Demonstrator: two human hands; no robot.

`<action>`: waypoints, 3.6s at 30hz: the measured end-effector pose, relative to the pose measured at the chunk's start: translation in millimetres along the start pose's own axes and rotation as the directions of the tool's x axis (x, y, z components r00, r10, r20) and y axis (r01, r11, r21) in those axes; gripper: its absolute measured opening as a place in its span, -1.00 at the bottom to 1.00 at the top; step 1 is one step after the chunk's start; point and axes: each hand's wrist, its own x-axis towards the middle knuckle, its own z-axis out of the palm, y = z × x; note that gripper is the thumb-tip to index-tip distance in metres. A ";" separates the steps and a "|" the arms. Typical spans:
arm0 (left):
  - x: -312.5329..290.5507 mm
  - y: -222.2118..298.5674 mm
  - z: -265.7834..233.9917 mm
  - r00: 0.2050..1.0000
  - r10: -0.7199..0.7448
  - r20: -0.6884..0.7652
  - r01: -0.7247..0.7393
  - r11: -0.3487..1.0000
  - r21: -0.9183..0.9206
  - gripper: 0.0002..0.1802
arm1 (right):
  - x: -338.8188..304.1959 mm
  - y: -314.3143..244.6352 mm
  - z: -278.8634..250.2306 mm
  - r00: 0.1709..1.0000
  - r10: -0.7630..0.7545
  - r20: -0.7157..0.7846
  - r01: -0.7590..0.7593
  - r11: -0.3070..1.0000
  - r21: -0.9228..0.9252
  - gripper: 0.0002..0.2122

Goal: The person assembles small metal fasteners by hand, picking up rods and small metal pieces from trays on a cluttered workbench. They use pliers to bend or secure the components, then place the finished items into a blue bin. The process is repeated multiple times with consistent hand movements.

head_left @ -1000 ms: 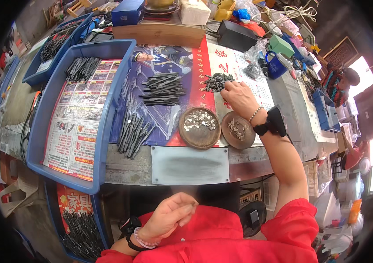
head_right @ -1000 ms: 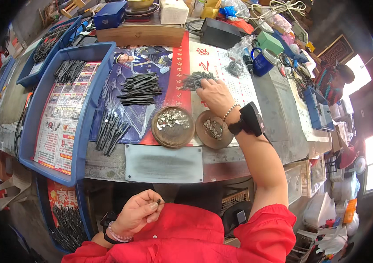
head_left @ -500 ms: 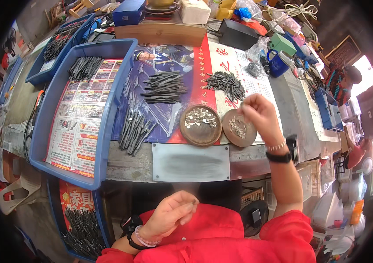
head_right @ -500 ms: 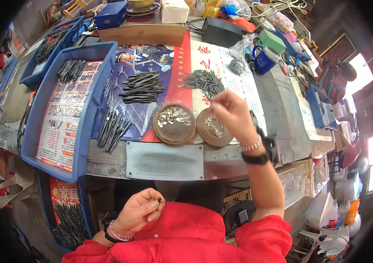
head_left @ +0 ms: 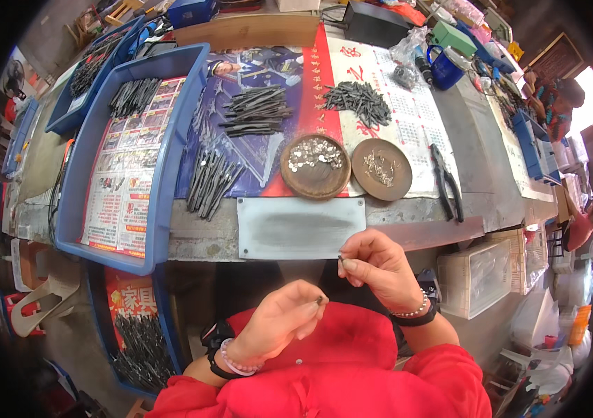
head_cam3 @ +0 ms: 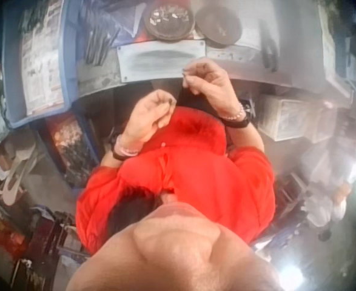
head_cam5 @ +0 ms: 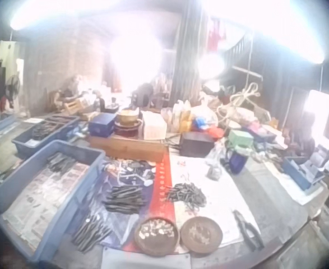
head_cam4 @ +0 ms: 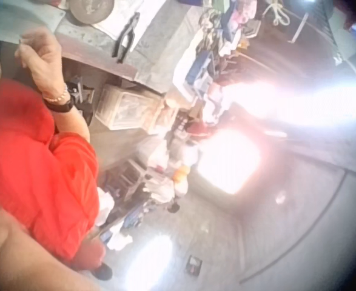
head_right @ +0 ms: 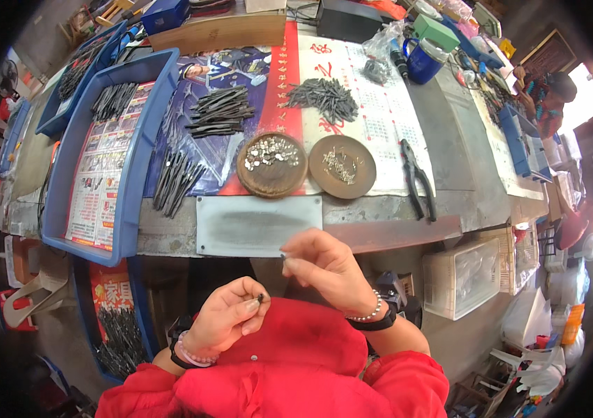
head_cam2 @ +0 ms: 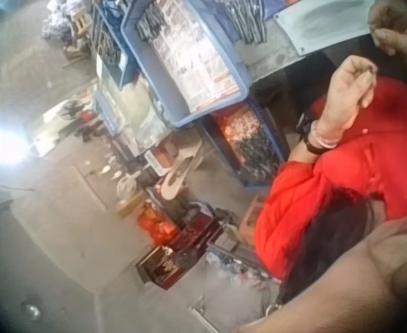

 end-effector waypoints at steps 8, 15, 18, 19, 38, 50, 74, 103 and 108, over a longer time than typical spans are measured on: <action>0.7 -3.9 3.4 1.000 -0.009 0.008 0.009 1.000 -0.006 -0.86 | -11.3 -2.9 0.7 0.994 0.090 0.058 -0.086 0.994 -0.063 -0.88; 4.1 -2.9 5.4 0.999 -0.044 -0.012 0.044 0.999 0.013 -0.86 | -14.9 0.9 1.3 0.996 0.079 0.043 -0.079 0.997 -0.014 -0.81; 5.1 -3.9 5.3 0.998 -0.047 -0.053 0.049 0.998 0.035 -0.84 | -14.5 4.3 -3.7 0.990 0.104 0.091 -0.112 0.990 0.086 -0.83; 6.0 -4.1 4.7 0.998 -0.043 -0.045 0.045 0.998 0.034 -0.84 | -14.8 5.8 -4.3 0.993 0.095 0.064 -0.100 0.991 0.084 -0.85; 6.7 -9.4 -6.5 0.996 -0.086 -0.023 0.085 0.995 -0.048 -0.87 | -5.9 24.3 5.1 0.982 0.064 0.180 -0.079 0.994 0.079 -0.80; 7.5 -7.3 -6.9 0.996 -0.091 -0.019 0.090 0.995 -0.047 -0.86 | -2.4 33.8 6.7 0.979 0.044 0.198 -0.082 0.979 0.188 -0.80; 2.4 -2.5 11.9 1.000 -0.008 0.022 0.002 0.970 0.243 -0.83 | -15.3 26.9 7.9 0.943 -0.291 0.162 0.329 0.884 -0.331 -0.56; 3.8 -1.6 6.2 0.927 0.371 0.055 -0.359 0.835 0.418 -0.81 | -20.7 -7.8 -66.5 0.752 -0.645 -0.135 0.120 0.336 -0.934 -0.76; -9.2 9.5 -19.3 0.797 0.604 -0.022 -0.520 0.704 0.485 -0.86 | 11.6 -21.4 -161.6 0.667 -0.721 -0.190 -0.369 -0.099 -0.924 -0.48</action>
